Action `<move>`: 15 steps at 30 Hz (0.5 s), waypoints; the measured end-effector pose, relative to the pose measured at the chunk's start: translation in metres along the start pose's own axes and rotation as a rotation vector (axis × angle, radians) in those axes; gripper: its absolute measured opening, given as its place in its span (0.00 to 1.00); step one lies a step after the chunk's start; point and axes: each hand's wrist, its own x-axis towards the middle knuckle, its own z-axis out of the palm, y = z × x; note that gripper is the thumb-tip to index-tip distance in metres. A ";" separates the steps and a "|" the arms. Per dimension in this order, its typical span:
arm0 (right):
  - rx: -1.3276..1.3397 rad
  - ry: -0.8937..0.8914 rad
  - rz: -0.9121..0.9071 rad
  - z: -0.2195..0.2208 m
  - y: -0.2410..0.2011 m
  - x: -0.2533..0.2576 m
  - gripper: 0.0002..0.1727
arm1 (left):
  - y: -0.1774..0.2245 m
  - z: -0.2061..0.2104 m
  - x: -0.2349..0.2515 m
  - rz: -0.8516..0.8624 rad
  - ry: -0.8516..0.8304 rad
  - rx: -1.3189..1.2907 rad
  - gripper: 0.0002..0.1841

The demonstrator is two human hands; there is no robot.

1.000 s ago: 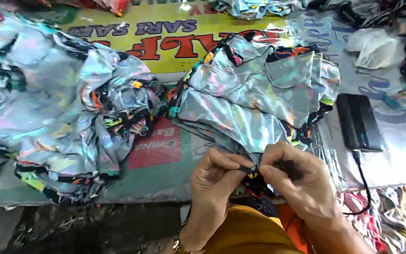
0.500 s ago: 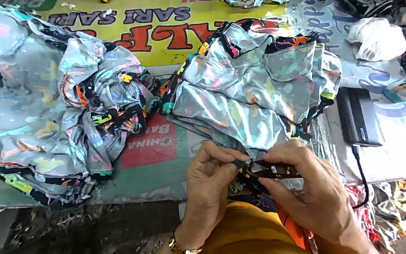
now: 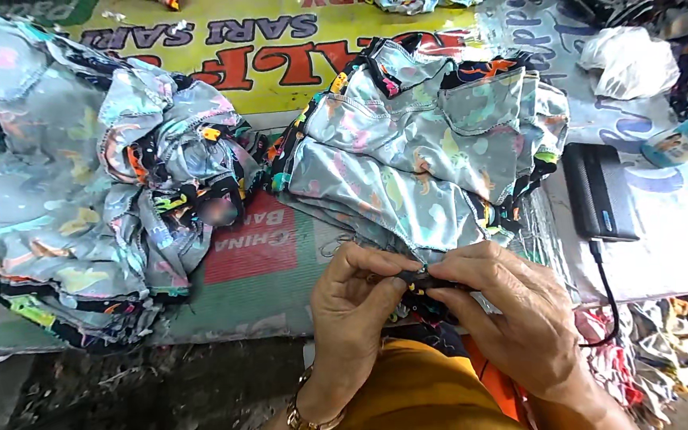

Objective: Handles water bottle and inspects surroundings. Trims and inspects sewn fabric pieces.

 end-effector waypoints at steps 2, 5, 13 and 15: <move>0.018 -0.004 -0.004 0.000 0.001 0.000 0.09 | 0.000 0.000 0.000 0.002 -0.002 0.012 0.06; 0.044 -0.007 -0.004 -0.001 0.004 -0.001 0.09 | 0.001 0.000 0.000 0.006 -0.005 0.023 0.07; 0.050 -0.011 -0.015 0.000 0.008 -0.002 0.10 | 0.000 0.001 0.001 0.038 -0.013 0.089 0.08; 0.058 -0.026 -0.025 -0.001 0.009 -0.001 0.09 | 0.000 0.000 0.002 0.039 -0.008 0.087 0.08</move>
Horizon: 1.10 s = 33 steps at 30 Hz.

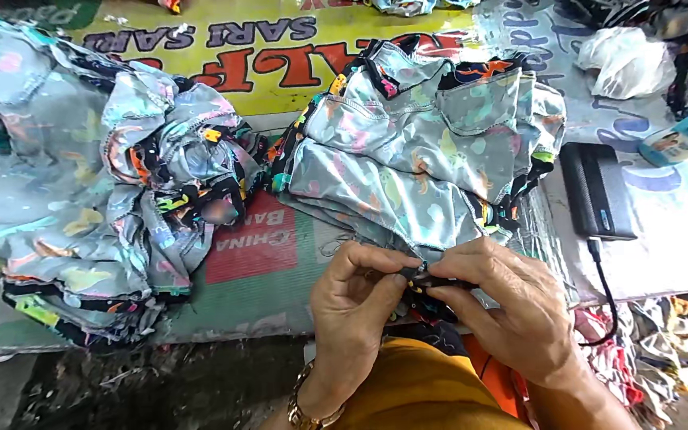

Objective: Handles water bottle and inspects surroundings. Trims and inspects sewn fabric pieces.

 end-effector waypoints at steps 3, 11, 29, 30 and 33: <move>0.022 -0.002 0.002 0.000 0.002 -0.001 0.09 | 0.000 0.000 0.001 -0.001 0.009 -0.002 0.08; 0.169 0.102 -0.003 0.021 -0.001 0.008 0.05 | -0.009 0.001 0.000 0.074 -0.042 0.071 0.09; 0.630 -0.049 0.244 0.015 0.000 0.007 0.09 | 0.000 -0.008 -0.002 0.191 -0.214 0.562 0.08; 0.572 -0.045 0.199 0.015 -0.001 0.006 0.08 | 0.001 -0.009 -0.001 0.215 -0.211 0.628 0.06; 0.236 -0.046 0.075 0.019 0.000 0.000 0.12 | 0.005 -0.011 0.002 0.239 -0.149 0.611 0.04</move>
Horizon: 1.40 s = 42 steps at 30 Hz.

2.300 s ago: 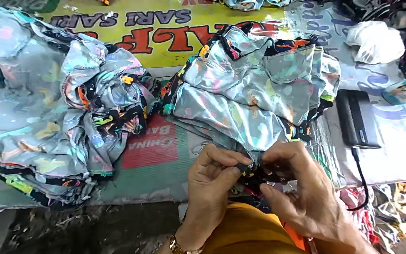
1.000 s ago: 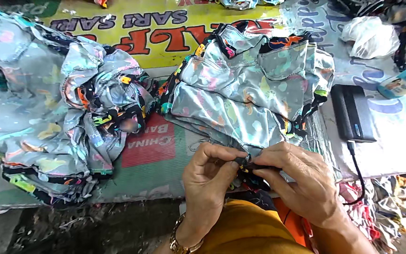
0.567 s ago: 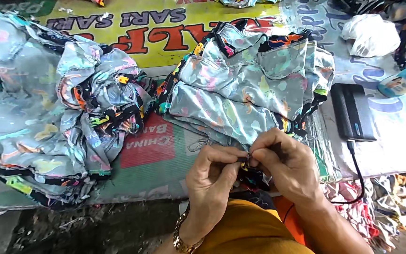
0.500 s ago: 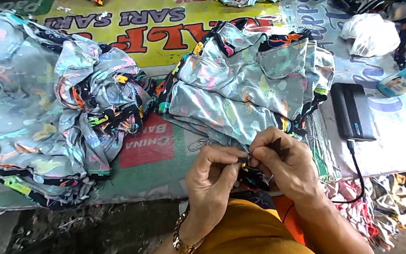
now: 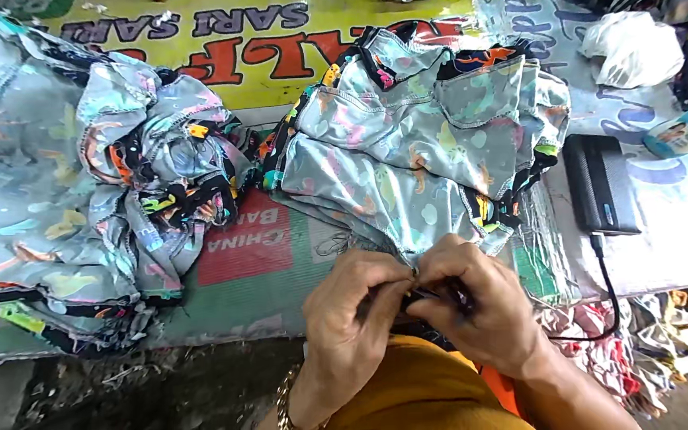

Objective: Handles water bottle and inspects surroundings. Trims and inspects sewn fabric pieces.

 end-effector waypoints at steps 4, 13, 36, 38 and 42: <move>-0.089 -0.002 0.011 -0.001 0.007 -0.002 0.06 | -0.002 -0.003 0.009 -0.071 0.076 -0.131 0.05; 0.450 -0.009 0.245 -0.027 0.010 0.019 0.06 | -0.002 0.003 0.010 -0.073 0.013 -0.118 0.11; 0.335 0.063 0.126 -0.011 0.014 0.020 0.03 | 0.005 0.018 0.023 -0.166 0.077 -0.174 0.11; 0.337 0.070 0.073 -0.010 0.016 0.021 0.03 | 0.003 0.017 0.024 -0.139 0.038 -0.151 0.07; 0.218 0.117 0.003 -0.011 0.017 0.024 0.03 | 0.001 0.013 0.024 -0.097 -0.120 -0.071 0.07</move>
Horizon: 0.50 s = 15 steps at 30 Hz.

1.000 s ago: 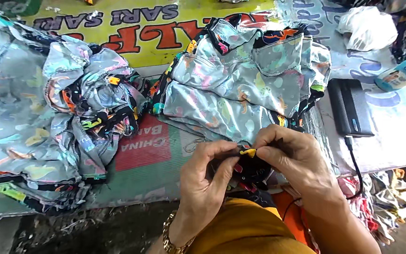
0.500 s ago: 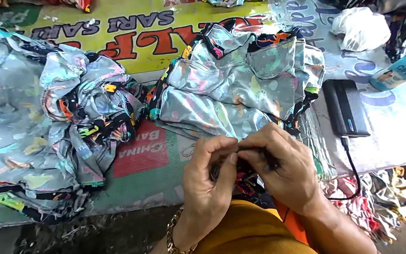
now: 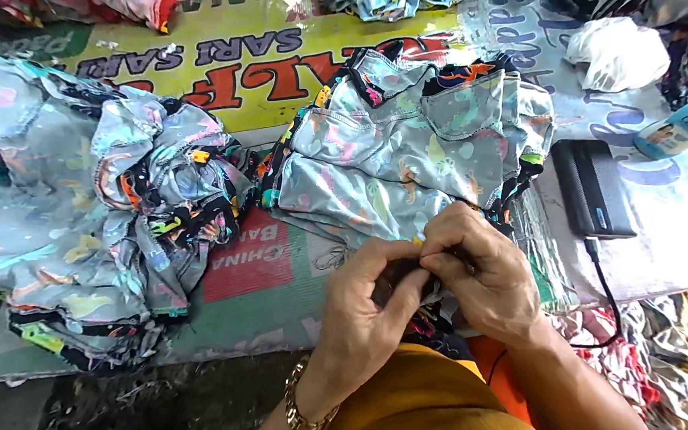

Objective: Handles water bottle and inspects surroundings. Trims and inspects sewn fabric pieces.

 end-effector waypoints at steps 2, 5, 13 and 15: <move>0.000 -0.014 0.008 0.000 0.000 0.000 0.04 | -0.001 -0.001 0.000 0.003 -0.032 0.016 0.07; -0.018 -0.067 0.095 -0.002 -0.001 -0.003 0.07 | -0.001 -0.004 0.003 0.016 -0.043 0.039 0.07; -0.145 -0.163 0.208 -0.015 -0.001 -0.008 0.24 | 0.002 -0.016 0.018 -0.056 -0.056 -0.046 0.06; -0.170 -0.176 0.200 -0.018 0.000 -0.009 0.21 | 0.001 -0.015 0.019 -0.041 -0.067 -0.053 0.07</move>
